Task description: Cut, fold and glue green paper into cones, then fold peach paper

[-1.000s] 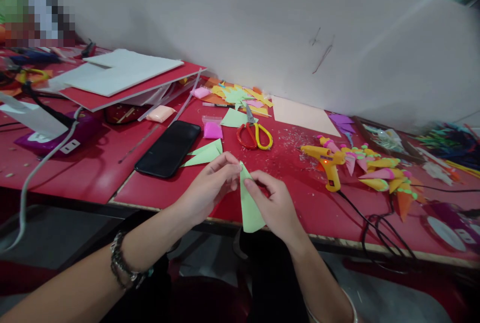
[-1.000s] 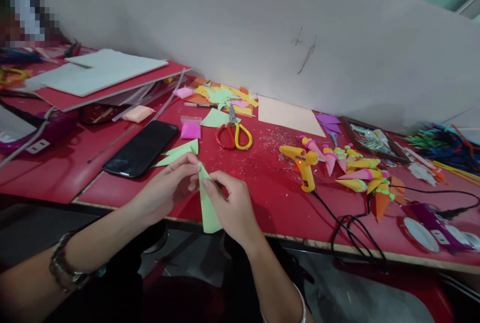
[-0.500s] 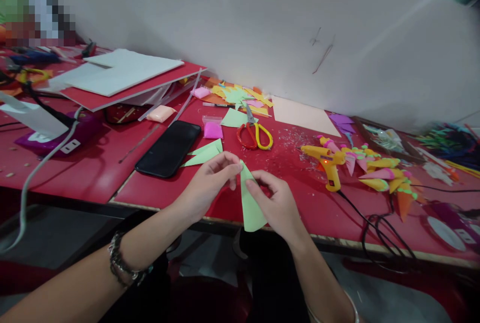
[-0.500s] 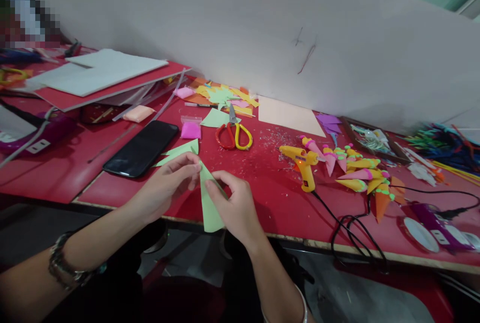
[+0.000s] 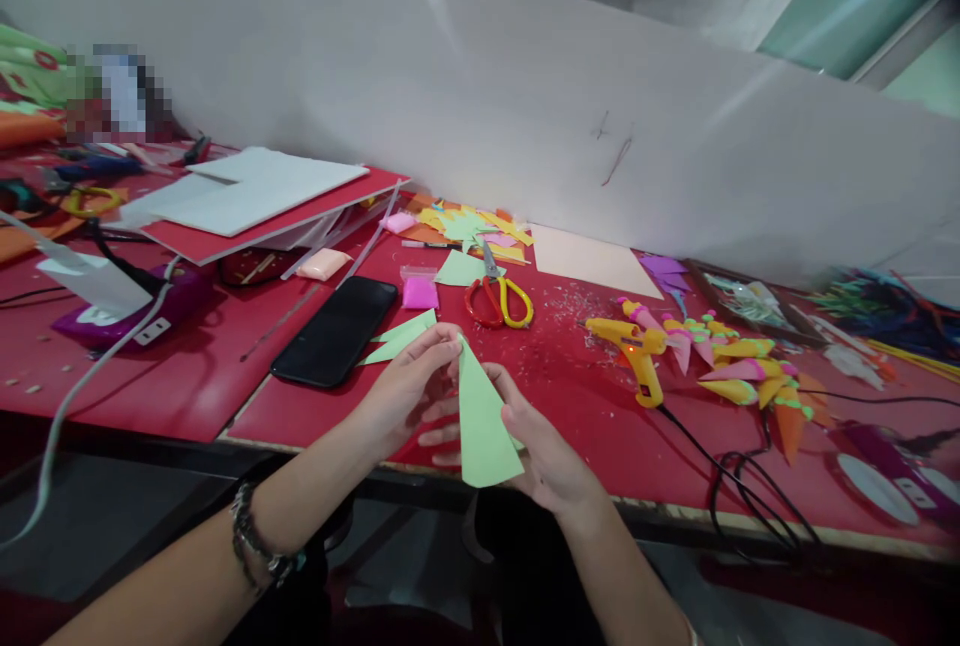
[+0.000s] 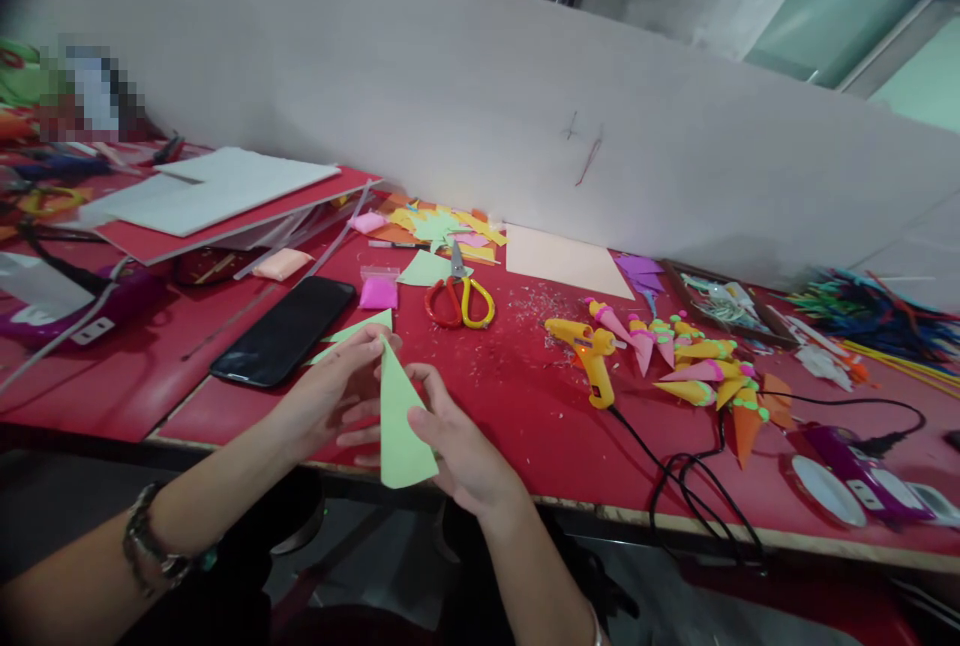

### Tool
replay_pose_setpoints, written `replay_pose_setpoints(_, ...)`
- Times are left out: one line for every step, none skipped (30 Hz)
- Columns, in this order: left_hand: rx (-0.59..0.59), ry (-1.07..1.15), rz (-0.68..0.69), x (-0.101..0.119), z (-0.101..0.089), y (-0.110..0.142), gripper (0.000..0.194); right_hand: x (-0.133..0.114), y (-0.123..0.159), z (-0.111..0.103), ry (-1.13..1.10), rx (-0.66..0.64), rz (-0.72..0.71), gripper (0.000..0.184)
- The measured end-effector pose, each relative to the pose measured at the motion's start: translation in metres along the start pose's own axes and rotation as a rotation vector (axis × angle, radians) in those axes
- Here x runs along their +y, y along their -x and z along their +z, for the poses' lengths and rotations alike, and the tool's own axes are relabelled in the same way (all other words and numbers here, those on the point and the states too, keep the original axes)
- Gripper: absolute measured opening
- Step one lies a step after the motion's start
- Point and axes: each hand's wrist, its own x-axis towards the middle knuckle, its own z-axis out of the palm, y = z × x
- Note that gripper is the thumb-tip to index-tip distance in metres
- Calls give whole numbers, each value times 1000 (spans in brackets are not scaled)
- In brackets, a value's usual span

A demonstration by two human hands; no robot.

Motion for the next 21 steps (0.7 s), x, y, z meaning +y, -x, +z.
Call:
replay_pose_setpoints(-5, 8, 8, -1, 0, 0, 15, 1, 0, 1, -46, -38, 4, 45)
replay_pose_setpoints(-18, 21, 22, -2, 0, -1, 15, 1, 0, 2, -84, -66, -3, 43)
replay_pose_setpoints(-34, 31, 39, -3, 0, -2, 16, 2, 0, 2, -109, -78, -18, 40)
replay_pose_setpoints(-43, 37, 60, -4, 0, -3, 16, 1, 0, 2, -115, -74, -33, 36)
replay_pose_setpoints(-40, 36, 84, -6, -1, -4, 16, 1, 0, 1, -96, -57, -45, 34)
replay_pose_setpoints(-25, 26, 107, -7, -2, -5, 16, -1, 0, 0, -50, -31, -52, 33)
replay_pose_setpoints(1, 9, 135, -7, -4, -7, 16, -2, 1, -3, 27, 0, -59, 34)
replay_pose_setpoints(33, -12, 164, -7, -6, -8, 17, -3, 1, -6, 139, 35, -67, 36)
replay_pose_setpoints(68, -35, 192, -5, -9, -10, 19, -4, 2, -10, 284, 84, -85, 39)
replay_pose_setpoints(107, -55, 226, -3, -12, -12, 21, -4, 2, -16, 458, 150, -118, 41)
replay_pose_setpoints(148, -69, 260, -1, -16, -14, 23, -4, 2, -22, 646, 227, -155, 42)
replay_pose_setpoints(192, -72, 293, 2, -20, -15, 24, -3, 2, -29, 836, 322, -203, 42)
replay_pose_setpoints(240, -64, 323, 5, -24, -17, 25, -2, 1, -36, 1004, 403, -242, 41)
replay_pose_setpoints(290, -51, 348, 7, -29, -18, 26, 0, 1, -44, 1127, 447, -240, 39)
replay_pose_setpoints(337, -39, 371, 9, -32, -19, 27, 2, -1, -50, 1219, 473, -230, 38)
replay_pose_setpoints(374, -33, 388, 11, -35, -19, 27, 4, -2, -56, 1292, 491, -221, 37)
replay_pose_setpoints(393, -41, 396, 12, -36, -18, 26, 6, -3, -60, 1346, 500, -208, 37)
replay_pose_setpoints(397, -61, 396, 12, -36, -17, 24, 8, -5, -63, 1389, 507, -202, 37)
replay_pose_setpoints(384, -98, 391, 12, -36, -15, 21, 8, -6, -64, 1424, 511, -198, 37)
replay_pose_setpoints(359, -153, 385, 11, -34, -13, 18, 9, -6, -65, 1453, 511, -193, 38)
replay_pose_setpoints(325, -222, 386, 11, -32, -10, 16, 9, -7, -64, 1477, 509, -190, 38)
